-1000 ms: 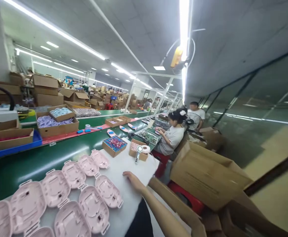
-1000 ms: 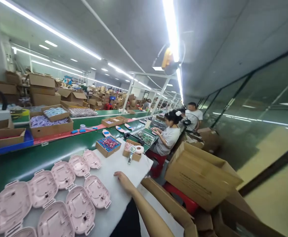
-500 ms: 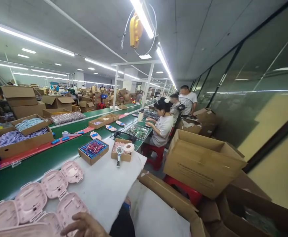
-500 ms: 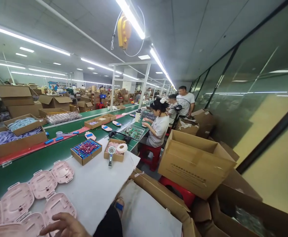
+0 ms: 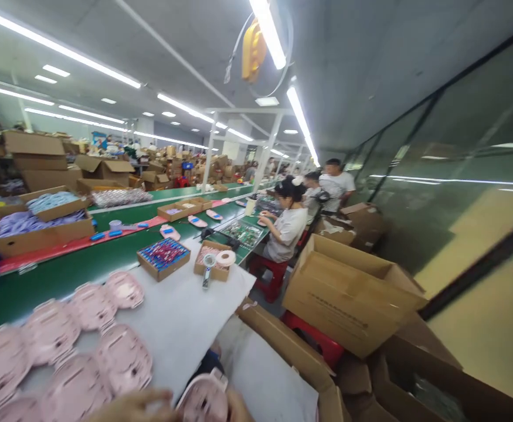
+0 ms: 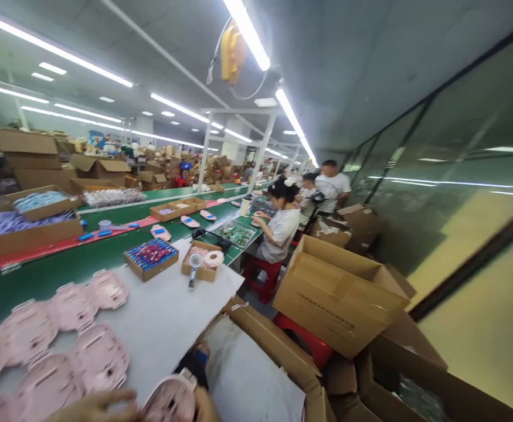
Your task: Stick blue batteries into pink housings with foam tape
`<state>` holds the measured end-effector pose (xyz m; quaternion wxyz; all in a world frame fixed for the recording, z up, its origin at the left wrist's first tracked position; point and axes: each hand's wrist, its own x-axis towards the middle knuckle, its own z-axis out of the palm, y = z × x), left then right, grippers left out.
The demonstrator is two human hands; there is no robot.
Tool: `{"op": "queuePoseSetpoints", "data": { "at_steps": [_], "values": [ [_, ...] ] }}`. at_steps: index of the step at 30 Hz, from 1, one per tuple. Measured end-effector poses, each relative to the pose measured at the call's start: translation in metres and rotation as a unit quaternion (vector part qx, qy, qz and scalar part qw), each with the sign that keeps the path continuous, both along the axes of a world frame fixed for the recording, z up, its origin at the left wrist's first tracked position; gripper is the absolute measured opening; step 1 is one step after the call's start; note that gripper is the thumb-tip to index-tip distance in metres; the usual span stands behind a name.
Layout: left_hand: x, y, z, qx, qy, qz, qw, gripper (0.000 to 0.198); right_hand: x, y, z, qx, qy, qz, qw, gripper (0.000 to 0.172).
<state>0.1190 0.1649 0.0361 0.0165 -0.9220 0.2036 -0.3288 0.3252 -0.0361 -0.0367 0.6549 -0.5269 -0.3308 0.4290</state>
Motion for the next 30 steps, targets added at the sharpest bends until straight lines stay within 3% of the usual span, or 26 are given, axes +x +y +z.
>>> {"op": "queuePoseSetpoints", "data": {
  "at_steps": [2, 4, 6, 10, 12, 17, 20, 24, 27, 30],
  "values": [
    [-0.006, 0.012, -0.007, 0.006, 0.023, 0.016, 1.0, 0.034, 0.007, 0.004, -0.002, 0.007, 0.04, -0.063, 0.997, 0.068],
    [-0.019, 0.025, -0.013, -0.04, 0.049, 0.129, 0.99, 0.039, 0.015, 0.016, -0.003, 0.005, 0.087, -0.16, 0.983, 0.072],
    [-0.034, 0.033, -0.019, -0.069, 0.097, 0.229, 0.966, 0.037, 0.021, 0.036, -0.003, -0.004, 0.12, -0.209, 0.971, 0.077],
    [-0.052, 0.031, -0.027, -0.077, 0.186, 0.319, 0.926, 0.028, 0.015, 0.088, -0.003, -0.01, 0.174, -0.168, 0.97, 0.073],
    [-0.053, 0.028, -0.03, -0.094, 0.214, 0.346, 0.909, 0.036, 0.003, 0.114, -0.006, -0.014, 0.196, -0.142, 0.97, 0.075],
    [-0.047, 0.029, -0.033, -0.119, 0.226, 0.372, 0.892, 0.049, -0.017, 0.157, -0.021, -0.026, 0.167, -0.071, 0.983, 0.072],
    [-0.046, 0.033, -0.035, -0.126, 0.225, 0.373, 0.891, 0.049, -0.011, 0.159, -0.026, -0.041, 0.059, -0.094, 0.993, 0.069],
    [-0.048, 0.034, -0.043, -0.131, 0.229, 0.38, 0.886, 0.05, 0.003, 0.147, -0.03, -0.107, -0.114, -0.118, 0.981, 0.076],
    [-0.045, 0.035, -0.051, -0.13, 0.24, 0.381, 0.883, 0.051, 0.004, 0.14, -0.034, -0.143, -0.113, -0.074, 0.98, 0.083],
    [-0.04, 0.039, -0.056, -0.129, 0.247, 0.379, 0.883, 0.049, -0.003, 0.146, -0.037, -0.113, -0.06, -0.053, 0.99, 0.091]
  ]
}}
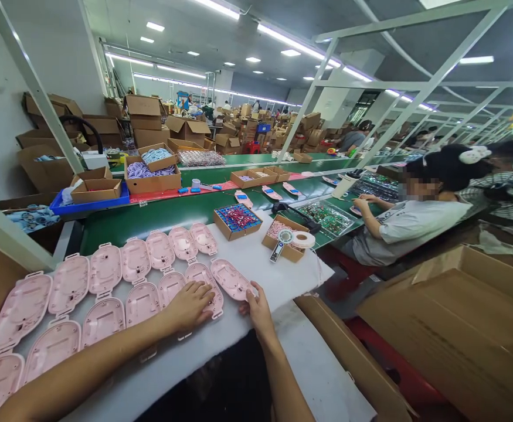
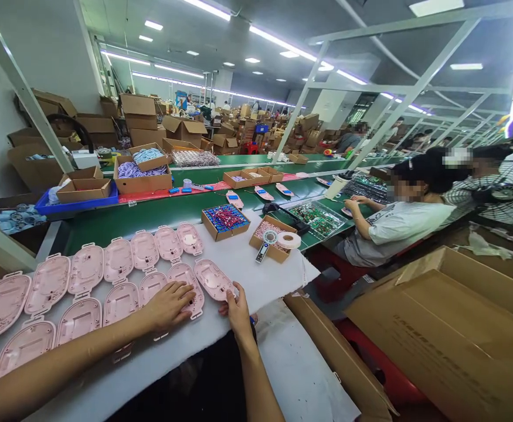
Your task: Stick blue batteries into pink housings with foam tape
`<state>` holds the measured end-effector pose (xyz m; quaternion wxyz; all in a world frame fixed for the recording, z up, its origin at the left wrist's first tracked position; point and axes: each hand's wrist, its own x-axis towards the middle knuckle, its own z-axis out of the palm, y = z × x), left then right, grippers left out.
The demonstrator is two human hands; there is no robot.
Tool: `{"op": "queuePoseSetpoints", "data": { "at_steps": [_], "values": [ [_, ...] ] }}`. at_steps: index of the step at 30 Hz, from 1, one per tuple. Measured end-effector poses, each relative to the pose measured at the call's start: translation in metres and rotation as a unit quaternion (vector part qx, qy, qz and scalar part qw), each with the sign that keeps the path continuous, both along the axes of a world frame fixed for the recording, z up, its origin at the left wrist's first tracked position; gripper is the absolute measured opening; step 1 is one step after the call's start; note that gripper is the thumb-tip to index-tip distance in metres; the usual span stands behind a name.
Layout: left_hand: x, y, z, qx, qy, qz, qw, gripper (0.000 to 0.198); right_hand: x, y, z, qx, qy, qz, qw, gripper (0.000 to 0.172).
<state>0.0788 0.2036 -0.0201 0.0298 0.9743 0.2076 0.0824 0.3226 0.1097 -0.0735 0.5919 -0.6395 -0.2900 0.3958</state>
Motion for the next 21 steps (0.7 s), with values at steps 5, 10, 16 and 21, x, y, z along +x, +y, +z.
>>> {"op": "queuePoseSetpoints", "data": {
  "at_steps": [5, 10, 16, 21],
  "values": [
    [-0.009, -0.02, 0.02, 0.001, -0.011, 0.005, 1.0, 0.047, 0.0, 0.01, -0.001, -0.015, -0.061, 0.077, 0.995, 0.095],
    [-0.041, -0.11, 0.03, -0.145, -0.088, -0.063, 0.984, 0.041, 0.006, -0.006, 0.01, -0.064, -0.207, 0.116, 0.969, 0.086],
    [-0.041, -0.181, -0.045, -0.303, -0.156, 0.028, 0.94, 0.041, 0.019, -0.049, -0.003, -0.106, -0.3, 0.054, 0.946, 0.082],
    [-0.03, -0.166, -0.068, -0.395, -0.228, 0.148, 0.877, 0.042, 0.057, -0.071, -0.028, -0.177, -0.376, -0.01, 0.91, 0.053]
  ]
}}
